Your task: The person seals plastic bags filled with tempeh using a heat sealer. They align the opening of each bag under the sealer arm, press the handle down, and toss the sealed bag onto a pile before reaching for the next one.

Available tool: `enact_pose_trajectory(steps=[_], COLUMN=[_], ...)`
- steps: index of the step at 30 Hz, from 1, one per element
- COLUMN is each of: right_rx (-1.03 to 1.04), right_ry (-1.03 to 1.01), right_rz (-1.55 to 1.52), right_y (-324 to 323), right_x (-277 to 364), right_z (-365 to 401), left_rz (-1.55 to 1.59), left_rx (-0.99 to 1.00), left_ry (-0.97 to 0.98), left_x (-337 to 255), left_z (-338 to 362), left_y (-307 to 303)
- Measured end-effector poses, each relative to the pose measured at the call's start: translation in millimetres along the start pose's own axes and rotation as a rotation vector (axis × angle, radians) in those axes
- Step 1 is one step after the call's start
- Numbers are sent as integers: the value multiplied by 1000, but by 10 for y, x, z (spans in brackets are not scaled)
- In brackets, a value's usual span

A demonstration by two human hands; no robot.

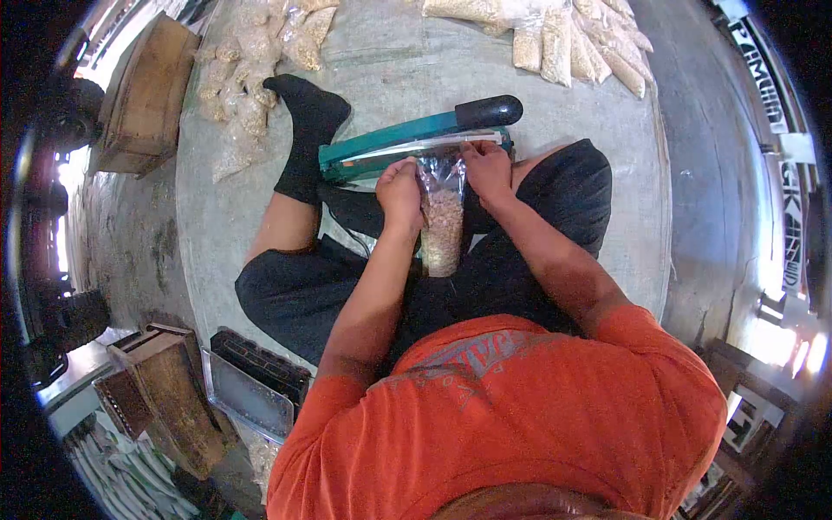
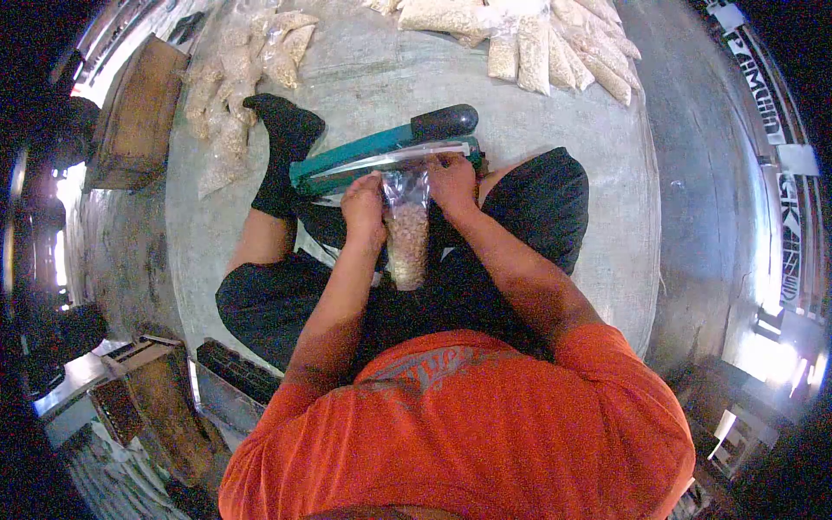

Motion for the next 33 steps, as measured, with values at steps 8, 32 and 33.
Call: enact_pose_trajectory(steps=[8, 32, 33], right_rx=[-16, 22, 18], right_ry=[-6, 17, 16], right_rz=[28, 126, 121], right_y=[-78, -15, -14], right_x=[237, -107, -115], right_z=[78, -82, -86], left_rz=[-54, -43, -36], left_rx=[-18, -33, -36], left_ry=[77, 71, 68], left_x=[141, 217, 218], left_z=[-94, -186, -182], left_y=[-38, 5, 9])
Point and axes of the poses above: each hand's wrist, its own z-axis away from the middle knuckle, its own y-axis out of the palm, x = y × z, the point moved 3 cm from there along -z, towards the middle knuckle, and after that the axes turned 1 degree about -x, right-handed, at the moved point
